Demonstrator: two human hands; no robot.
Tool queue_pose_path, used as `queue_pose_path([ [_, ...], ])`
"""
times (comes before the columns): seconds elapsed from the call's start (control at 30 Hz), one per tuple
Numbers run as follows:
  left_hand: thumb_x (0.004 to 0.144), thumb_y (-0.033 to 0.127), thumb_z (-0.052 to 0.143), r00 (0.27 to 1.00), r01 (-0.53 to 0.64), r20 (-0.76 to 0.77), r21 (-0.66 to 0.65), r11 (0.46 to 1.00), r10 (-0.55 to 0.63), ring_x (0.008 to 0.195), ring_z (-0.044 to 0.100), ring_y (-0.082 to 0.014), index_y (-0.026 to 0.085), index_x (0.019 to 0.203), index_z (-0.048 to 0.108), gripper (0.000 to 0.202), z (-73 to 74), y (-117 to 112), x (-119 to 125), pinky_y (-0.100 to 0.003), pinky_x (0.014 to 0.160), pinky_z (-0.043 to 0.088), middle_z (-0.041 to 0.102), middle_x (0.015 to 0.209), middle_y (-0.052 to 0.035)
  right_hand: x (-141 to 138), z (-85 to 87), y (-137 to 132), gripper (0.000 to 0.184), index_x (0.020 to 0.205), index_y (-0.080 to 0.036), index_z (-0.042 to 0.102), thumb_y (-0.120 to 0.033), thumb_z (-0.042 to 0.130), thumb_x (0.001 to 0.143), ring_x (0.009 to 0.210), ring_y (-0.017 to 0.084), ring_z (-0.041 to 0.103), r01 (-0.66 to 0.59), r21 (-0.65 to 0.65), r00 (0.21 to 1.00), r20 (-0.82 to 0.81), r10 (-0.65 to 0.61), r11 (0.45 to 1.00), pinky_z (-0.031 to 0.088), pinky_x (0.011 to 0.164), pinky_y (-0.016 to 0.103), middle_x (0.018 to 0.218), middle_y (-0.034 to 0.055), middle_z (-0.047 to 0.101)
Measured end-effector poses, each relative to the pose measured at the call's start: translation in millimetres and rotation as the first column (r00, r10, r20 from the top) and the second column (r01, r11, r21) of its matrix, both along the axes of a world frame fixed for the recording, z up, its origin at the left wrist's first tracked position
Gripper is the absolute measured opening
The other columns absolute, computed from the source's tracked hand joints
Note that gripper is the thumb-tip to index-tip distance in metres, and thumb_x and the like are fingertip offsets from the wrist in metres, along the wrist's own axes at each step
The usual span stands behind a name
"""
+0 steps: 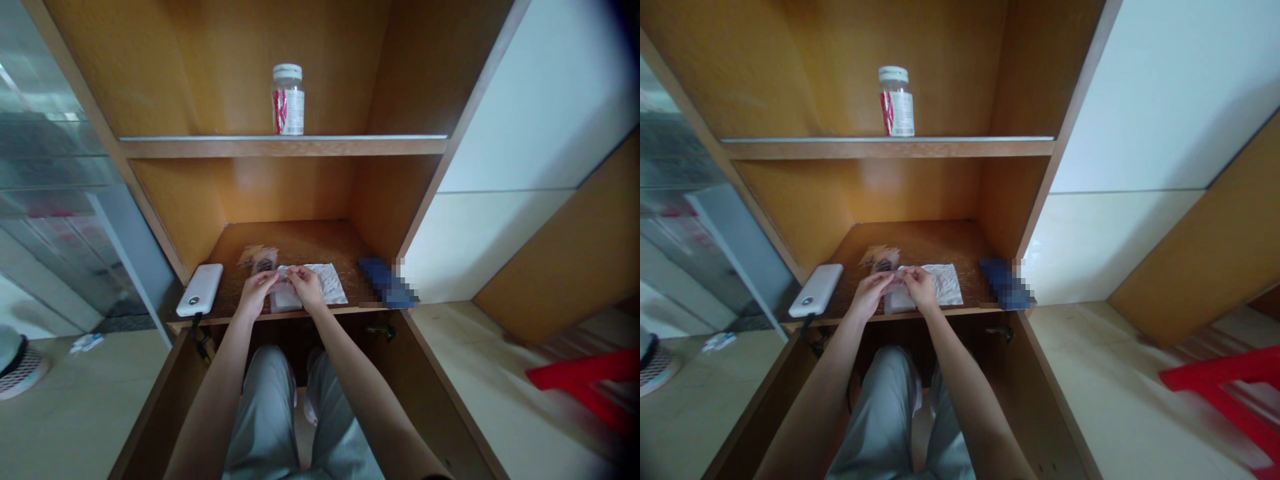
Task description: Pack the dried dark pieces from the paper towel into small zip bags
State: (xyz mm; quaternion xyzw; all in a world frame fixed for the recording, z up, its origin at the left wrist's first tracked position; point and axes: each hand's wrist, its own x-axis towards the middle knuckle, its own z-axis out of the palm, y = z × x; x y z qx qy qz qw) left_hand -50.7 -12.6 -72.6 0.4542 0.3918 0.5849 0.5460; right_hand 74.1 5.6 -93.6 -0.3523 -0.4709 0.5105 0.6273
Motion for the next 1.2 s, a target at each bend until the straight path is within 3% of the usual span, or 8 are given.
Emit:
queue_pose_path([
  [0.3, 0.059, 0.030, 0.072, 1.000, -0.009, -0.018, 0.017, 1.000, 0.009, 0.070, 0.064, -0.0189, 0.013, 0.075, 0.067, 0.025, -5.5, 2.9, -2.3, -0.036, 0.078, 0.048, 0.069, 0.075, -0.0068, 1.7, 10.9, -8.9, 0.014, 0.063, -0.019, 0.057, -0.032, 0.061, 0.066, 0.040, 0.007, 0.042, -0.014, 0.054, 0.997, 0.073, 0.010, 0.998, 0.031, 0.039, 0.019, 0.051, -0.0052, 0.055],
  [0.53, 0.059, 0.029, 0.072, 1.000, 0.001, -0.026, -0.001, 1.000, -0.001, 0.068, 0.064, -0.0179, 0.011, 0.076, 0.067, 0.025, -3.5, 2.3, -1.0, -0.035, 0.075, 0.049, 0.069, 0.074, -0.0074, 0.8, 7.6, -6.3, 0.009, 0.066, -0.019, 0.058, -0.027, 0.057, 0.067, 0.047, 0.009, 0.049, -0.026, 0.069, 0.995, 0.095, 0.020, 0.997, 0.040, 0.048, 0.020, 0.053, -0.0041, 0.057],
  [0.83, 0.060, 0.028, 0.072, 0.997, -0.014, -0.075, 0.030, 0.999, 0.016, 0.071, 0.064, -0.0184, 0.011, 0.077, 0.067, 0.025, -10.9, 5.9, -4.8, -0.036, 0.078, 0.047, 0.069, 0.078, -0.0080, 0.5, 7.8, -6.8, 0.017, 0.067, -0.018, 0.057, -0.034, 0.061, 0.064, 0.057, 0.011, 0.056, -0.063, 0.099, 0.990, 0.136, 0.049, 0.993, 0.044, 0.054, 0.022, 0.064, -0.0009, 0.062],
  [1.2, 0.057, 0.025, 0.074, 0.999, 0.020, 0.043, -0.027, 0.999, -0.018, 0.074, 0.065, -0.0197, 0.010, 0.078, 0.069, 0.027, 4.1, -1.3, 0.4, -0.037, 0.083, 0.047, 0.070, 0.080, -0.0089, 1.8, 8.6, -7.2, 0.019, 0.068, -0.018, 0.056, -0.037, 0.058, 0.067, 0.044, 0.008, 0.046, -0.026, 0.064, 0.992, 0.126, 0.018, 0.998, 0.035, 0.042, 0.020, 0.053, -0.0034, 0.054],
])
